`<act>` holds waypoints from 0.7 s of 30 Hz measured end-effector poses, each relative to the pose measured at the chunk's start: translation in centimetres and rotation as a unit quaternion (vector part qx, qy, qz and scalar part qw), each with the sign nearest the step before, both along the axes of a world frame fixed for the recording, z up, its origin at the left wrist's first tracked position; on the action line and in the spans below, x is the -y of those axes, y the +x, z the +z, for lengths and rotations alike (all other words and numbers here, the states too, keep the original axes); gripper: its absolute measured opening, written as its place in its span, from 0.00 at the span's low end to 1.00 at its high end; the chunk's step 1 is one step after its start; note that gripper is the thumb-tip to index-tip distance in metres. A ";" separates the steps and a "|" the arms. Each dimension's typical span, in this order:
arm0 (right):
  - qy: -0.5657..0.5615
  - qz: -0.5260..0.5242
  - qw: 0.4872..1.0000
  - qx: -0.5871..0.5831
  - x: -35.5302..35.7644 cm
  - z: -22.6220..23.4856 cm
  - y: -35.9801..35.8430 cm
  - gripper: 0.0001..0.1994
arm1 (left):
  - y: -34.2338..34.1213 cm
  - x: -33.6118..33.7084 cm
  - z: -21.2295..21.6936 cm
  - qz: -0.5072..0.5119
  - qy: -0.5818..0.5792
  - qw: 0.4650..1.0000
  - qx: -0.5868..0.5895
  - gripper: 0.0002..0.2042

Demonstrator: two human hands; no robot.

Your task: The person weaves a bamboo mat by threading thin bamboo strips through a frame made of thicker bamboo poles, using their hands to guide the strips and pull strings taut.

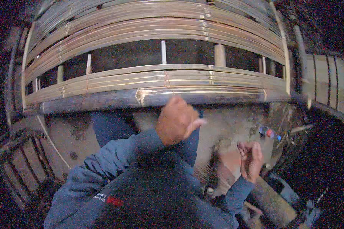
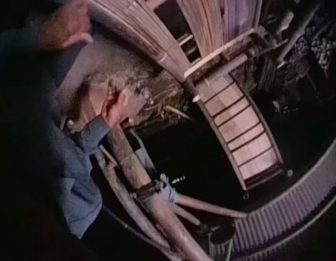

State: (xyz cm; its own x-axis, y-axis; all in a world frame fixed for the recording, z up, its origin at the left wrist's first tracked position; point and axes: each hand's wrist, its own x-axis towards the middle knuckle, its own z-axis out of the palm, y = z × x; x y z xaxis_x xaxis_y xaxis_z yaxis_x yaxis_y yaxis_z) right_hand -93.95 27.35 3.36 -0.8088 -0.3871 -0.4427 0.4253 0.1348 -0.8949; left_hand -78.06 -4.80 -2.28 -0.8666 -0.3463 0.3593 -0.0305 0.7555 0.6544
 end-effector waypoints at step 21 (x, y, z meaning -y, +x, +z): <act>-0.125 0.012 0.957 -0.261 8.4 10.4 1.0 0.11 | 1.7 12.7 1.4 0.181 -0.048 0.982 0.021 0.10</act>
State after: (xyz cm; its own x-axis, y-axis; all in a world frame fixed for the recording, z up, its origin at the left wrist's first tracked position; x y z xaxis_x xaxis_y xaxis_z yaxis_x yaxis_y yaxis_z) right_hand -92.97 18.95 13.77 -0.8842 -0.4489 0.1290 -0.0898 -0.1076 -0.9901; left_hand -76.36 -17.45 -0.92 -0.7071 -0.6013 0.3722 -0.3338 0.7478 0.5740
